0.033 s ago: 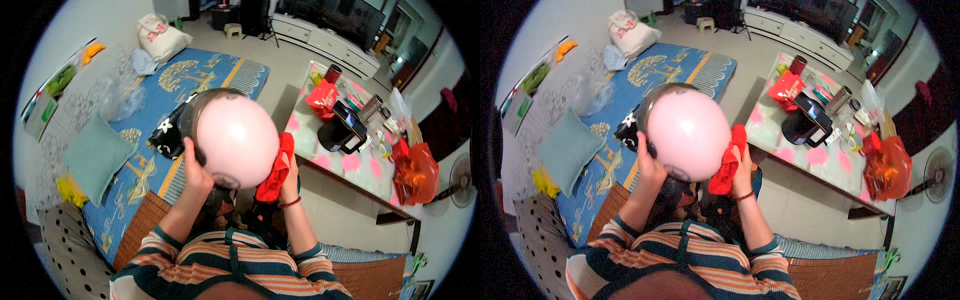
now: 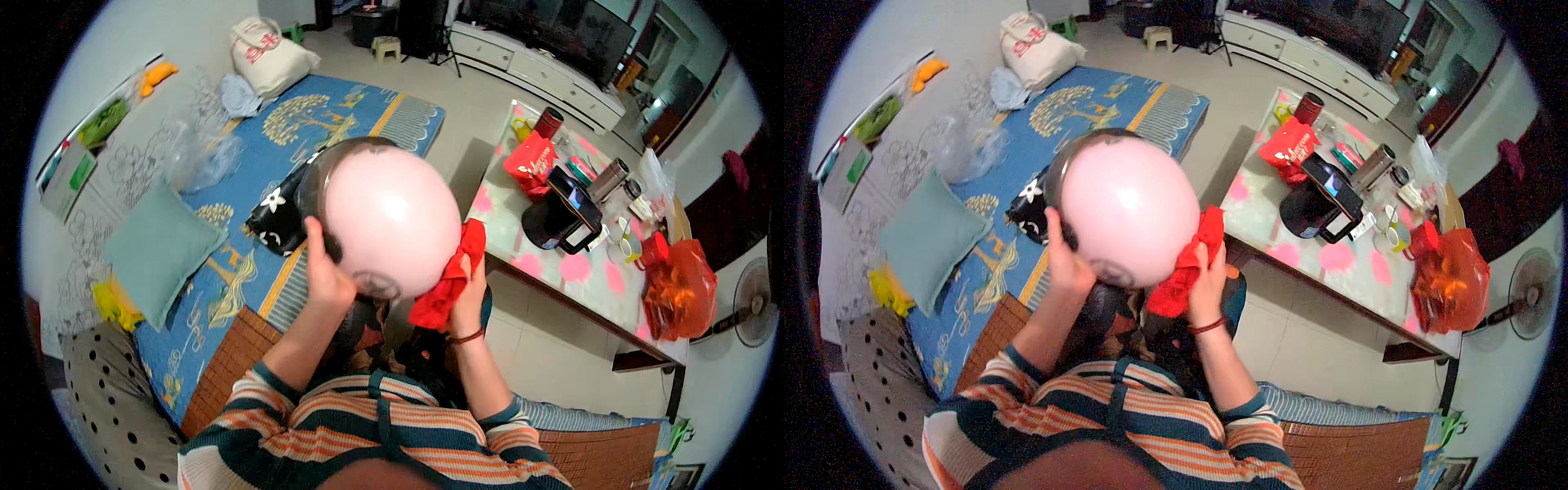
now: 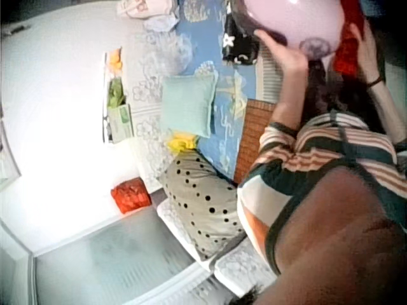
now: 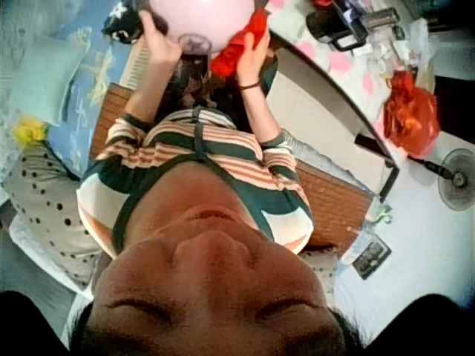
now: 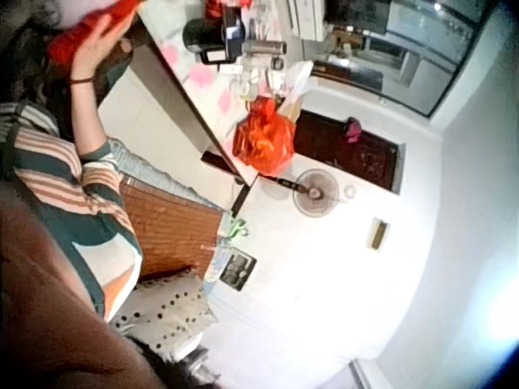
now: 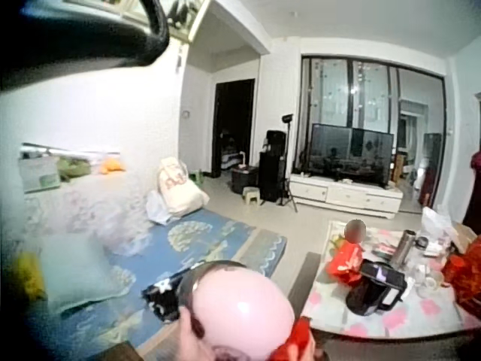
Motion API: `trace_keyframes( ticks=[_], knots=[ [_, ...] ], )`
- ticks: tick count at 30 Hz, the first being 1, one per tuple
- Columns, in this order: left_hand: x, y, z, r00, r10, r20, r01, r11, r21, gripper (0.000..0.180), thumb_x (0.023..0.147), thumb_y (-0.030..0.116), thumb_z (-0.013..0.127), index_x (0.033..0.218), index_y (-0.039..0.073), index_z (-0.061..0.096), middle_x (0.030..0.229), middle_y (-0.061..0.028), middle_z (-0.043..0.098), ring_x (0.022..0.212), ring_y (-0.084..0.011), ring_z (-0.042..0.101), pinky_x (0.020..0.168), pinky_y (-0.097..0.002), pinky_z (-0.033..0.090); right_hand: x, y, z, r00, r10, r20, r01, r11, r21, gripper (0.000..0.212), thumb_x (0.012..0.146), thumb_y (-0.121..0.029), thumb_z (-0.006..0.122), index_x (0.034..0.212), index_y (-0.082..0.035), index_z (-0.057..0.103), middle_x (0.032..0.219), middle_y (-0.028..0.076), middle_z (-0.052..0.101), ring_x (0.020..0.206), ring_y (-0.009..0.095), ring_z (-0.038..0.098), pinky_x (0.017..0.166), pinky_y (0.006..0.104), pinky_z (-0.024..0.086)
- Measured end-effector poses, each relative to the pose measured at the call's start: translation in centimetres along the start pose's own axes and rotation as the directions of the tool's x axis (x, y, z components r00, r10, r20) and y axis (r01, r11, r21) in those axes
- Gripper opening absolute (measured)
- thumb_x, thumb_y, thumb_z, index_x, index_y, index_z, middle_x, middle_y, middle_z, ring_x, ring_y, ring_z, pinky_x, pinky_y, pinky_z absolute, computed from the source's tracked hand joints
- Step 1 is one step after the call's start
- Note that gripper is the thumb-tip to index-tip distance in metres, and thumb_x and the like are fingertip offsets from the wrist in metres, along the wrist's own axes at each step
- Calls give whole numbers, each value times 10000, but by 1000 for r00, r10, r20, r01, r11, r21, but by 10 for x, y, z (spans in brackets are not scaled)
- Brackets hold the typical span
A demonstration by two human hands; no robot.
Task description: The person wipes the exterior and interior of a motorcycle helmet and a handbag using a red cloth.
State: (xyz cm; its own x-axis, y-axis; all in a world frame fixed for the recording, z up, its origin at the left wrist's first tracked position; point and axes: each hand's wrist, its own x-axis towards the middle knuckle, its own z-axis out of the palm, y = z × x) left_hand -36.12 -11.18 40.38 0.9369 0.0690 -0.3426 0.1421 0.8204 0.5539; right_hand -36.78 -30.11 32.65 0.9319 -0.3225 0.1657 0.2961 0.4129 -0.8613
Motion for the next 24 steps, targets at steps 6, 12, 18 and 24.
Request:
trace_keyframes(
  ticks=[6, 12, 18, 24],
  knots=[
    [30, -29, -32, 978, -36, 207, 80, 975, -207, 746, 926, 647, 453, 1413, 85, 399, 1433, -84, 448, 1290, -262, 447, 1085, -421, 361, -47, -24, 60, 532, -418, 737, 754, -162, -636, 462, 707, -138, 664, 1158, -238, 679, 1345, 64, 529, 1202, 314, 461, 1015, 467, 365],
    [6, 23, -32, 987, -94, 131, 114, 983, -147, 776, 921, 684, 391, 1450, 117, 389, 1483, -112, 401, 1357, -307, 371, 1123, -513, 276, 32, 18, -38, 974, 194, 114, -192, 981, -30, 385, 972, -265, 533, 1310, -81, 535, 1332, 69, 548, 1210, 276, 517, 1045, 461, 407],
    [54, 4, -98, 978, 30, 208, -41, 998, 47, 709, 932, 641, 414, 1458, 166, 373, 1471, -112, 408, 1297, -323, 451, 1011, -532, 420, -23, 13, -38, 842, 397, 365, -539, 636, 552, 573, 980, -438, 489, 1427, -88, 414, 1465, 77, 442, 1336, 271, 422, 1125, 445, 335],
    [106, -75, -151, 953, -267, 144, 193, 899, 394, 709, 928, 637, 429, 1460, 171, 368, 1471, -110, 404, 1294, -319, 456, 1014, -531, 422, -37, -43, -19, 771, 366, 522, -526, 827, 197, 967, 708, -273, 841, 1481, -54, 304, 1443, 67, 446, 1357, 228, 386, 1144, 404, 277]
  ],
)
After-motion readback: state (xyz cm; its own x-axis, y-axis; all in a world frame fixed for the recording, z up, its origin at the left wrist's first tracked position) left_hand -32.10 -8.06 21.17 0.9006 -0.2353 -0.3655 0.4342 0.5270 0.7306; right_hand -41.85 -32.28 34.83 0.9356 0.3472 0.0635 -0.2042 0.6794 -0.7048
